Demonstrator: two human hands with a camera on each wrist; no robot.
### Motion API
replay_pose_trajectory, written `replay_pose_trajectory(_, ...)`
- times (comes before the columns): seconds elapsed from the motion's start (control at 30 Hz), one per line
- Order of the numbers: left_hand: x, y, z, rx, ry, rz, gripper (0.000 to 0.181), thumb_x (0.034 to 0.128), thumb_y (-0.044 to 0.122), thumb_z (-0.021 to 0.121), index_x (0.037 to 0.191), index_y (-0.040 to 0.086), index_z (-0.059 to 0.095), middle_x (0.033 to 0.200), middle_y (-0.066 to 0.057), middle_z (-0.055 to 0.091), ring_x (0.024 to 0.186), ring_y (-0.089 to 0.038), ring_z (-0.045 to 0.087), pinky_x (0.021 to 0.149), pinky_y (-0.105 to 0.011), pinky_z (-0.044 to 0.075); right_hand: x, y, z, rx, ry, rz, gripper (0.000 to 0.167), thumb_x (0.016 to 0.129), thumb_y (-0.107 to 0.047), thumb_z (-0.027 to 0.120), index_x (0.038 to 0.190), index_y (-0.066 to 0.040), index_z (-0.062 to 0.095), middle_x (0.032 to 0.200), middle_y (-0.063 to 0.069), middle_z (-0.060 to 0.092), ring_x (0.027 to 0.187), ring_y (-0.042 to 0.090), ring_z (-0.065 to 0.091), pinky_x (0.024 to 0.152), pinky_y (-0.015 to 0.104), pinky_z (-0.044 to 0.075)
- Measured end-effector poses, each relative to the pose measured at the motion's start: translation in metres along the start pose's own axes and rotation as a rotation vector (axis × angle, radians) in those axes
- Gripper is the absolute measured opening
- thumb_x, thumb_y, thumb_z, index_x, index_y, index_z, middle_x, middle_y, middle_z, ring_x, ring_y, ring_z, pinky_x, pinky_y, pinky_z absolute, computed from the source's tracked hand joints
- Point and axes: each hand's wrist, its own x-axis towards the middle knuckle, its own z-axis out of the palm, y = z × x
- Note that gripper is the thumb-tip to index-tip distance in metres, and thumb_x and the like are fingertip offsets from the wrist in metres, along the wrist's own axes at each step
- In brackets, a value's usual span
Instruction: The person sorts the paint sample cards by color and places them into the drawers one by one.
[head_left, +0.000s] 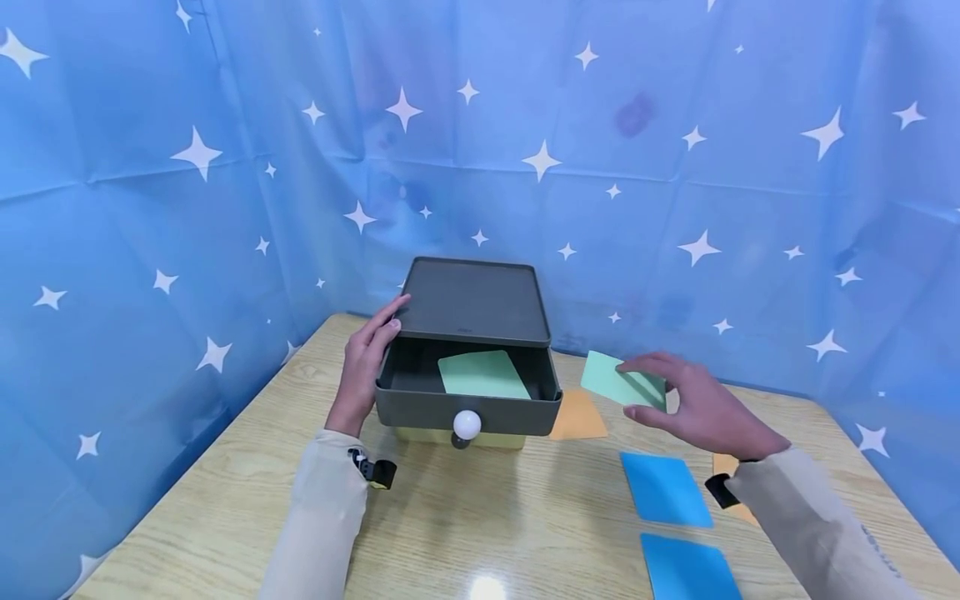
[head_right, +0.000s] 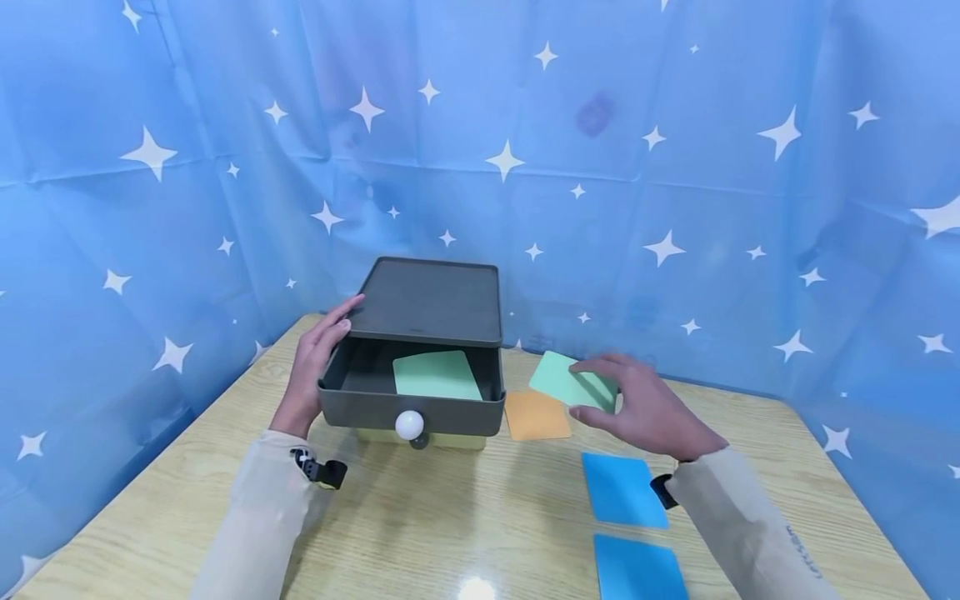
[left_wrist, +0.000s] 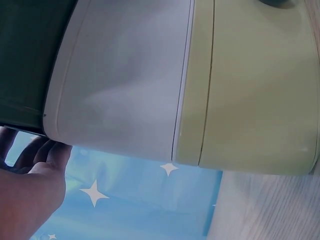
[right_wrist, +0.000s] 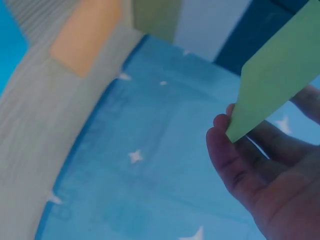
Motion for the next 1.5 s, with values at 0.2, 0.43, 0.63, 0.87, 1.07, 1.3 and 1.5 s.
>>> replay_pose_trajectory(0.2,0.001,0.000,0.000,-0.003,-0.002,0.009,0.041,0.1069,0.033,0.044,0.147,0.031,0.052,0.159,0.008,0.042,0.151,-0.012,0.033,0.128,-0.046,0.026,0.002,-0.019,-0.013,0.009,0.053,-0.062,0.045,0.091,-0.031,0.074,0.133,-0.023,0.061,0.137,0.004,0.060,0.113,0.022,0.060,0.084,0.043,0.053)
replay_pose_trajectory(0.43,0.001,0.002,0.000,-0.009,0.001,0.011,0.041,0.1069,0.032,0.044,0.147,0.030,0.052,0.159,0.008,0.043,0.151,-0.012,0.034,0.128,-0.045,0.026,0.003,-0.039,-0.023,0.034,0.079,-0.140,0.047,0.089,-0.026,0.076,0.134,-0.030,0.061,0.135,-0.004,0.061,0.107,0.006,0.059,0.081,0.032,0.052)
replay_pose_trajectory(0.63,0.002,0.003,0.000,-0.009,0.000,0.010,0.041,0.1069,0.032,0.044,0.147,0.030,0.052,0.159,0.008,0.042,0.151,-0.011,0.033,0.128,-0.045,0.026,0.006,-0.058,-0.024,0.034,0.086,-0.213,0.049,0.086,-0.025,0.078,0.132,-0.031,0.062,0.132,-0.009,0.063,0.122,0.012,0.056,0.091,0.042,0.052)
replay_pose_trajectory(0.87,0.000,0.003,0.001,-0.009,0.003,-0.001,0.042,0.1069,0.031,0.043,0.148,0.029,0.052,0.160,0.007,0.041,0.152,-0.013,0.033,0.128,-0.046,0.025,0.011,-0.071,-0.019,0.092,0.071,-0.281,0.052,0.085,-0.023,0.078,0.134,-0.031,0.061,0.135,-0.010,0.063,0.126,0.010,0.057,0.086,0.031,0.055)
replay_pose_trajectory(1.07,0.000,0.004,0.003,-0.011,0.011,0.005,0.041,0.1070,0.032,0.043,0.147,0.028,0.052,0.160,0.006,0.042,0.151,-0.014,0.034,0.127,-0.046,0.026,0.018,-0.085,-0.015,0.150,0.058,-0.313,0.054,0.084,-0.022,0.079,0.134,-0.033,0.061,0.140,-0.009,0.061,0.133,0.011,0.054,0.095,0.037,0.054)
replay_pose_trajectory(1.3,0.000,0.002,0.004,-0.014,-0.001,-0.015,0.042,0.1068,0.033,0.044,0.148,0.030,0.051,0.160,0.008,0.041,0.152,-0.013,0.033,0.128,-0.046,0.026,0.025,-0.106,-0.007,0.166,0.037,-0.450,0.055,0.081,-0.025,0.083,0.132,-0.029,0.061,0.138,-0.006,0.059,0.128,0.012,0.055,0.100,0.039,0.051)
replay_pose_trajectory(1.5,-0.001,0.002,0.004,-0.024,0.015,-0.012,0.041,0.1069,0.032,0.043,0.147,0.031,0.052,0.159,0.008,0.042,0.151,-0.013,0.034,0.127,-0.046,0.027,0.040,-0.113,0.001,0.143,0.007,-0.448,0.049,0.085,-0.030,0.080,0.131,-0.026,0.062,0.140,-0.002,0.060,0.129,0.016,0.057,0.101,0.042,0.052)
